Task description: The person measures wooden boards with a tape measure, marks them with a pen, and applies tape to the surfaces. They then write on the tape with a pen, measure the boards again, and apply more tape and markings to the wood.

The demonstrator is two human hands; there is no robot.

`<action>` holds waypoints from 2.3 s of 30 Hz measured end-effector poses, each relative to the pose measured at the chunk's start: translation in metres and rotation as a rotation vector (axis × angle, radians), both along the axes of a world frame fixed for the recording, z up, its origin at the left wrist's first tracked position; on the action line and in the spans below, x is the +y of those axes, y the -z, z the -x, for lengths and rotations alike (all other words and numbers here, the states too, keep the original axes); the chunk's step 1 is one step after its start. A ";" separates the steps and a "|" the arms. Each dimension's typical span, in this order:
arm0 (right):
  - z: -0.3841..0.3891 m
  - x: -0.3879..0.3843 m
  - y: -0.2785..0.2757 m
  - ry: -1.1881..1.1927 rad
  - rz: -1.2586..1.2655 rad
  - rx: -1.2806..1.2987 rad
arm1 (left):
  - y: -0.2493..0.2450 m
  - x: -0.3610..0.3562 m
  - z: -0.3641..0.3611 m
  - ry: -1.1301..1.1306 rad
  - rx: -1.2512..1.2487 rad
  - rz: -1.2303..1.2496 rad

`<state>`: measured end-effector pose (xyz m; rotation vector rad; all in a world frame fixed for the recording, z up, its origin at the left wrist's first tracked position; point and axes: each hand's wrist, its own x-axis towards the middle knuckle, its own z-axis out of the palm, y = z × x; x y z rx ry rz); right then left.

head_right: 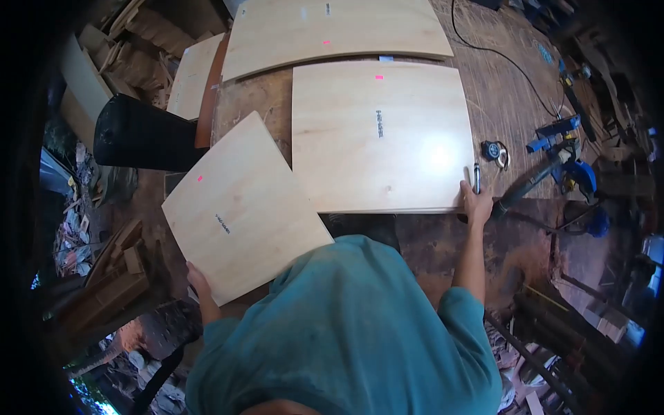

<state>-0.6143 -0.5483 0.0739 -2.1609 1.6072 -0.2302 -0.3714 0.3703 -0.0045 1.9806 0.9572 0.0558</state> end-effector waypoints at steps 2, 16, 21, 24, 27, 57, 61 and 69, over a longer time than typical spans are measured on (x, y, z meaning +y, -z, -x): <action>0.000 -0.005 0.005 -0.006 0.034 -0.054 | -0.005 -0.003 0.011 0.007 -0.042 0.049; -0.005 -0.003 0.007 0.006 0.020 0.094 | -0.029 0.028 0.039 -0.065 -0.179 0.149; -0.004 -0.002 -0.020 0.050 0.031 0.298 | -0.027 0.037 0.046 -0.112 -0.124 0.217; -0.005 0.019 -0.023 0.039 0.190 0.333 | -0.038 0.025 0.053 -0.150 -0.129 0.122; 0.000 0.036 -0.026 0.066 0.153 0.280 | -0.002 0.067 0.075 -0.020 -0.275 0.151; -0.026 0.209 -0.019 0.674 -1.150 -0.966 | -0.058 -0.013 0.252 -0.312 -0.217 0.159; -0.026 0.193 -0.058 0.558 -1.054 -0.992 | -0.064 -0.023 0.250 -0.338 -0.145 0.085; -0.009 0.159 -0.089 0.404 -1.104 -1.015 | -0.052 -0.038 0.172 -0.098 -0.112 -0.012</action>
